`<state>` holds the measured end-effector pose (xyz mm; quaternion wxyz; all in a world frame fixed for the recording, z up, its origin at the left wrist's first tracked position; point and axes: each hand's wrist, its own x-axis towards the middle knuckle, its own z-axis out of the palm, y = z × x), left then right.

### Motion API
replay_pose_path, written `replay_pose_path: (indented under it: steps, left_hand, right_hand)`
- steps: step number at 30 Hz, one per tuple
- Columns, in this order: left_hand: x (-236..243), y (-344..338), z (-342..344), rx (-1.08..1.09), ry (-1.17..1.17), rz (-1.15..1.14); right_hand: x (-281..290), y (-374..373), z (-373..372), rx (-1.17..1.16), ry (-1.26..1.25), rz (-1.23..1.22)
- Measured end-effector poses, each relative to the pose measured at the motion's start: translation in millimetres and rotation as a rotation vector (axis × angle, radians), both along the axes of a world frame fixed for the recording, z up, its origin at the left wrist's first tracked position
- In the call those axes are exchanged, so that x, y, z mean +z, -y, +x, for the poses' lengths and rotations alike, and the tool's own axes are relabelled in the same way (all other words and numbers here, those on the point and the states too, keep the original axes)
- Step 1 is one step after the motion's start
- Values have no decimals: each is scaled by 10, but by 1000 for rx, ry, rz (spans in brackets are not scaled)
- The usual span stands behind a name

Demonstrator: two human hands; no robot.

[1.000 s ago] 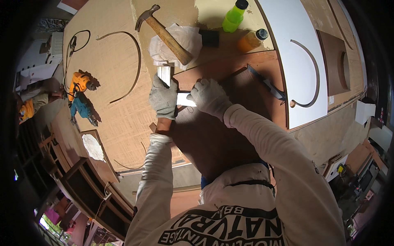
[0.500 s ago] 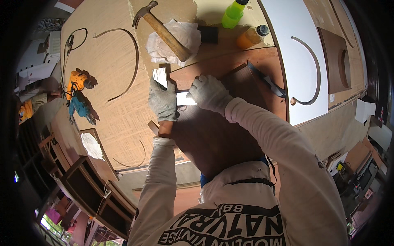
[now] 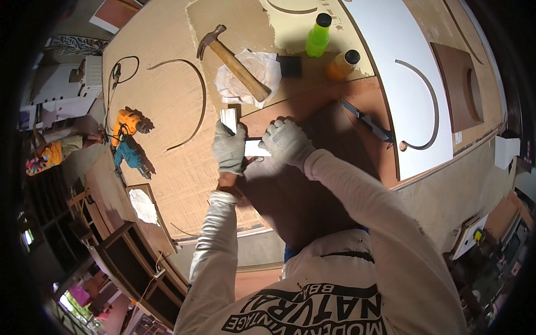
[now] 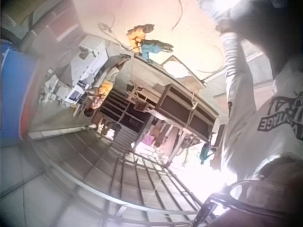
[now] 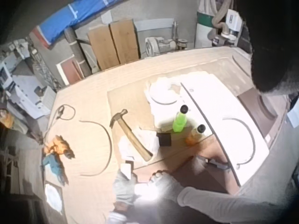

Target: The person applies a laminate edge strip to a wooden board, using a square to measure and a utility knife to trim the excess material.

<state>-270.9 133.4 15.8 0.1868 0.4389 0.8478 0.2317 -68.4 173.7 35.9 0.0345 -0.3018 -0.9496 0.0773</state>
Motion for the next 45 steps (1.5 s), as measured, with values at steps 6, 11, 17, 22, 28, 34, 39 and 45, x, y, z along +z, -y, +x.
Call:
replay_pose_path:
  steps: [6,11,17,22,28,34,39,45]
  left_hand:
    - [93,-124,-83,-88,-5,-47]
    - [-26,8,-78,-76,-131,-26]
    - [69,38,34,7,-36,-28]
    - [52,131,15,44,6,-50]
    - [22,221,139,120,-71,105]
    - [114,272,135,158,148,-65]
    - [121,105,-147,66,86,-81]
    - [114,-90,-442,-17,174,-131]
  right_hand:
    - [-47,7,-128,-16,104,-71]
    - [-26,21,-132,9,65,-81]
    - [-182,7,-84,-13,11,-68]
    - [-165,-26,-99,55,51,-73]
    - [-192,-96,-59,163,118,-62]
    - [-111,-88,-26,88,85,-92]
    - [-35,67,-278,-59,140,-140]
    - [33,146,-410,-12,193,-174]
